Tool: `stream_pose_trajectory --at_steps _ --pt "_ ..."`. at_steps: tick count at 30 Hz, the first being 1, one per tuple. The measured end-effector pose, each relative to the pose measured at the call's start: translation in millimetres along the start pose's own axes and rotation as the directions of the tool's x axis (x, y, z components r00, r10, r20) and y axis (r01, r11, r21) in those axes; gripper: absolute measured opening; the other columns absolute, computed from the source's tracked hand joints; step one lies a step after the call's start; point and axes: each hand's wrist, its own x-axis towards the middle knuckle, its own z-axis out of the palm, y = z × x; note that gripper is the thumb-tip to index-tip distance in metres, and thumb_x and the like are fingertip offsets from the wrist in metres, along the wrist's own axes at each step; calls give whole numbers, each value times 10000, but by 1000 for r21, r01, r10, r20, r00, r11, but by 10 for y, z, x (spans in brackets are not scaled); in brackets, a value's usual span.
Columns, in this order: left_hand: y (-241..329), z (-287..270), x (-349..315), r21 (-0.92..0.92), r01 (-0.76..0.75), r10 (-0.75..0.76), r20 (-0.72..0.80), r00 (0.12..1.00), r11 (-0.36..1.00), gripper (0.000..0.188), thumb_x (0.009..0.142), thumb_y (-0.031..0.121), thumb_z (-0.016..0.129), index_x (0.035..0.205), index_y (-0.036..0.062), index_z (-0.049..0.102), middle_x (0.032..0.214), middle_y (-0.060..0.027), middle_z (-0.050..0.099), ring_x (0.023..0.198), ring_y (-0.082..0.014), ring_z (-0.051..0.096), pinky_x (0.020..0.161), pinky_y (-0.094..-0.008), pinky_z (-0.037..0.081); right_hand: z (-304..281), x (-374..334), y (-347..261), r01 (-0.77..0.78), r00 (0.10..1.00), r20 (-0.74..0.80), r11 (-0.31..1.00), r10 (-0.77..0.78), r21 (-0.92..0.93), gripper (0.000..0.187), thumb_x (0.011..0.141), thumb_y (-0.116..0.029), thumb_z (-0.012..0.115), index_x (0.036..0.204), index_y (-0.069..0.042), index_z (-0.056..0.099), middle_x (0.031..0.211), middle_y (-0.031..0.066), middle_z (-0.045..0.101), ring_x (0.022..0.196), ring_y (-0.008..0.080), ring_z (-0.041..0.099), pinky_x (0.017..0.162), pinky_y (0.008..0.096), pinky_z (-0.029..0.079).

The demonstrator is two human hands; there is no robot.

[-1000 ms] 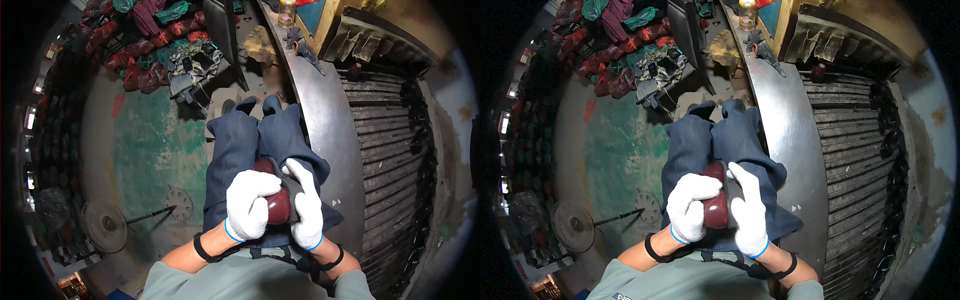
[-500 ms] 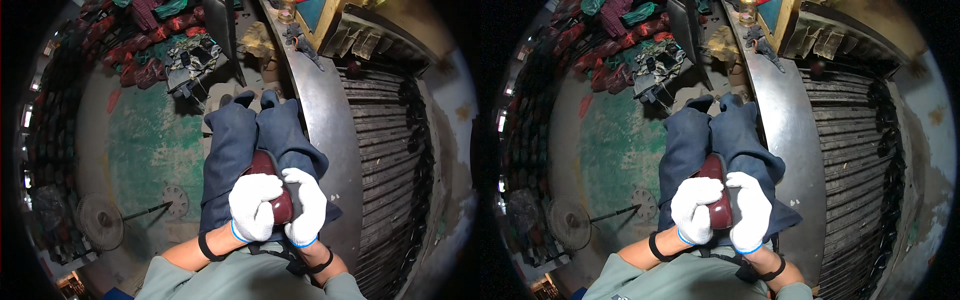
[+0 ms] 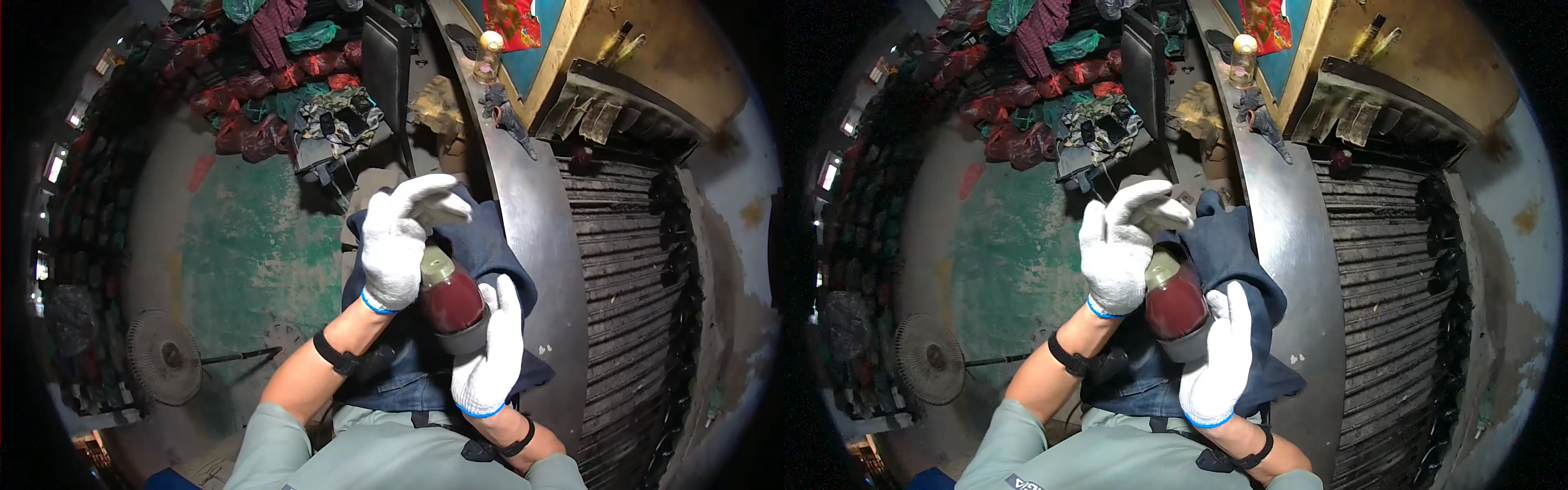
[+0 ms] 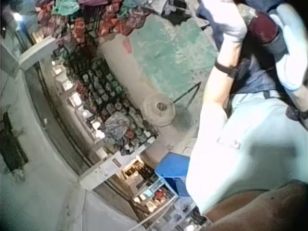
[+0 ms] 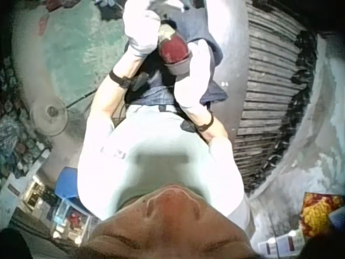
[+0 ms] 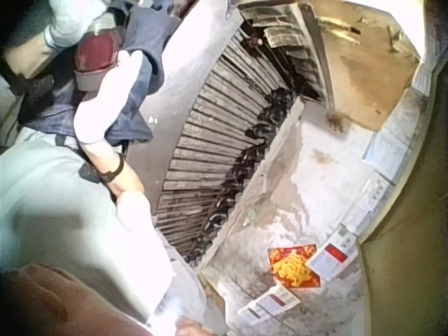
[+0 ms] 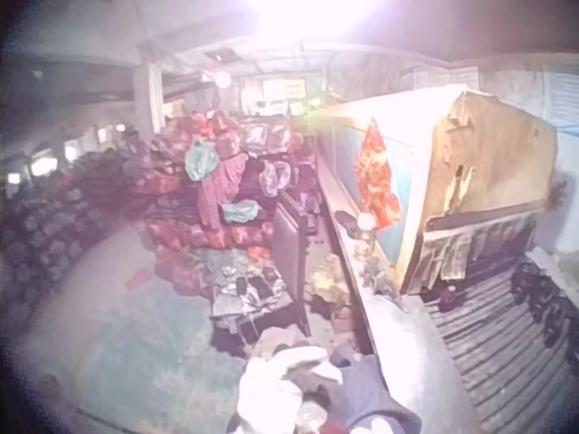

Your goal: The person polishes a maroon leather shoe using a brush and a cloth. They repeatedly brush the shoe's surface, wipe it with a cloth, and rotate it to access different areas. The shoe is placed on a cloth on their lap during the process.

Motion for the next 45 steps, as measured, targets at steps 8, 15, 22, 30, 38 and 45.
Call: stream_pose_trajectory --at_steps 8,15,22,30,38,45 --pt "-72 -318 -335 170 107 -56 -278 959 980 557 1197 404 437 1434 -47 662 1322 -188 750 1294 -287 683 1176 -431 496 1 -65 40 -63 998 -27 997 62 -47 626 1120 -150 602 1687 51 429 1556 222 581 1443 285 560 1287 432 379" --pt "183 138 -1139 -170 593 -540 -655 528 787 963 991 73 809 1754 -29 231 1787 -222 333 1580 -312 447 1288 -423 421 -120 -55 -48 -75 994 40 906 101 -417 591 1112 -175 526 1643 80 478 1610 234 568 1504 316 544 1297 434 378" --pt "290 451 -1467 -607 565 -827 -360 432 559 587 1081 127 751 1596 38 482 1469 -110 658 1309 -232 685 1129 -414 598 -584 -54 -43 -224 963 -5 789 270 -572 523 1146 -216 557 1595 50 536 1514 170 648 1380 245 626 1216 382 459" --pt "110 384 -1535 -689 613 -921 -255 294 387 470 1066 133 770 1497 53 601 1382 -113 718 1250 -250 721 1115 -445 601 -715 -24 51 -425 905 -100 865 414 -267 352 1161 -181 543 1388 42 693 1314 137 752 1203 218 714 1107 369 545" --pt "97 360 -1530 -679 585 -891 -267 367 444 446 1115 112 664 1538 16 559 1399 -142 714 1270 -263 716 1131 -443 591 -663 -7 76 -211 969 15 851 248 -482 352 1113 -105 514 1352 90 686 1303 164 748 1184 221 707 1068 350 534" --pt "16 287 -1564 -493 615 -787 -425 447 615 507 1080 113 687 1557 45 527 1368 -118 706 1234 -232 719 1082 -416 601 -553 -6 378 184 979 203 483 -12 -856 339 1063 -23 472 1347 64 635 1198 144 668 1115 234 650 1054 354 501"
